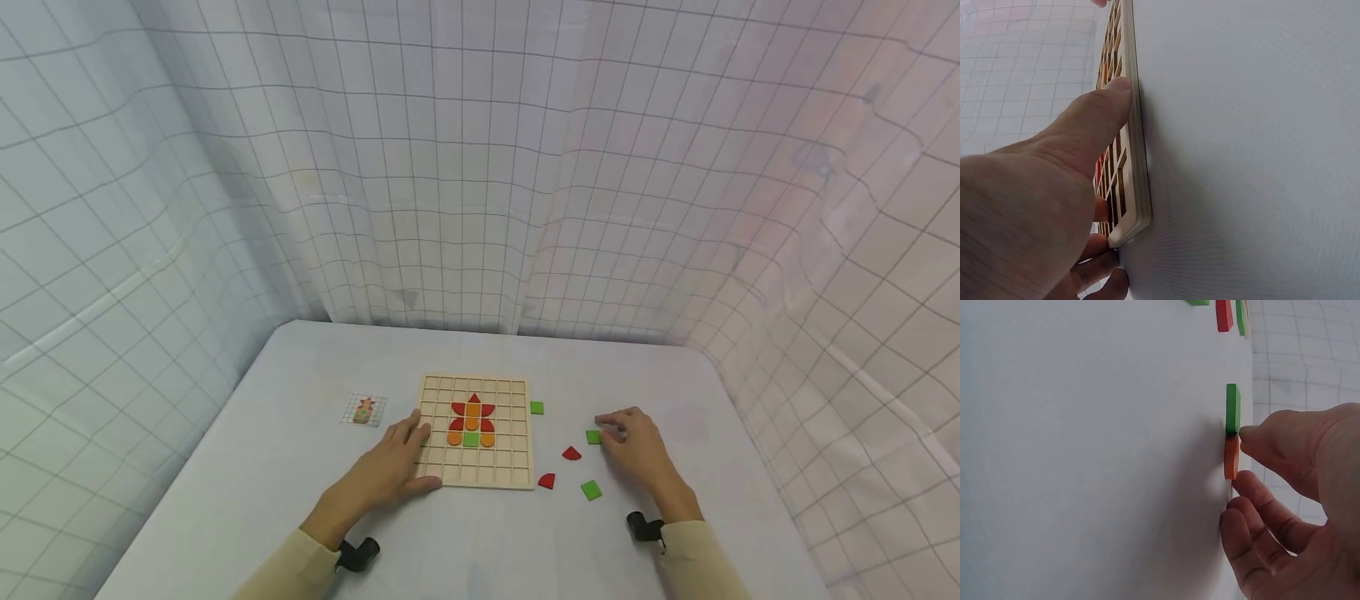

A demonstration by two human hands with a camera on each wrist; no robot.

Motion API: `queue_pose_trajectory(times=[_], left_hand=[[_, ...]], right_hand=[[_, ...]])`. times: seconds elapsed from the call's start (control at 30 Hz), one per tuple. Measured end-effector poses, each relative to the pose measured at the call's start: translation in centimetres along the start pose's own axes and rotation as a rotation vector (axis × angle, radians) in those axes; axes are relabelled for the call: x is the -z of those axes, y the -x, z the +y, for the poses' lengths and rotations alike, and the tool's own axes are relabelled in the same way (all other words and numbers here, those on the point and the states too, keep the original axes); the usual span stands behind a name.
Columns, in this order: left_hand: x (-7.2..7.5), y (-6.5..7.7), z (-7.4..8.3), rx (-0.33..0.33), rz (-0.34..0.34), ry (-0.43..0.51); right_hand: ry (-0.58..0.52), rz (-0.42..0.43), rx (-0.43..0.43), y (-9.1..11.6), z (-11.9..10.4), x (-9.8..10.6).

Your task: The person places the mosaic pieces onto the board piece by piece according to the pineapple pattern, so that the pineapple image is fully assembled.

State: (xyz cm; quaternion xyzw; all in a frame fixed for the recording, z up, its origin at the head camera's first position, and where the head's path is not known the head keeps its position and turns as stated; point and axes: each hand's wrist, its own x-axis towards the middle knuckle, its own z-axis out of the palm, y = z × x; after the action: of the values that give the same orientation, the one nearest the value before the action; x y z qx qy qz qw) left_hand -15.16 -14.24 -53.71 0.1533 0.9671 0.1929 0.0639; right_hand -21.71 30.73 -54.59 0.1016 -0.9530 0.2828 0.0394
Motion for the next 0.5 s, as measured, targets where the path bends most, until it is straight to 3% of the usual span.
queue_pose_trajectory(times=[0.5], left_hand=[[-0.30,-0.09,-0.28,-0.030,0.010,-0.030]], right_hand=[[-0.051,-0.041,-0.016,0.71,0.68,0.27]])
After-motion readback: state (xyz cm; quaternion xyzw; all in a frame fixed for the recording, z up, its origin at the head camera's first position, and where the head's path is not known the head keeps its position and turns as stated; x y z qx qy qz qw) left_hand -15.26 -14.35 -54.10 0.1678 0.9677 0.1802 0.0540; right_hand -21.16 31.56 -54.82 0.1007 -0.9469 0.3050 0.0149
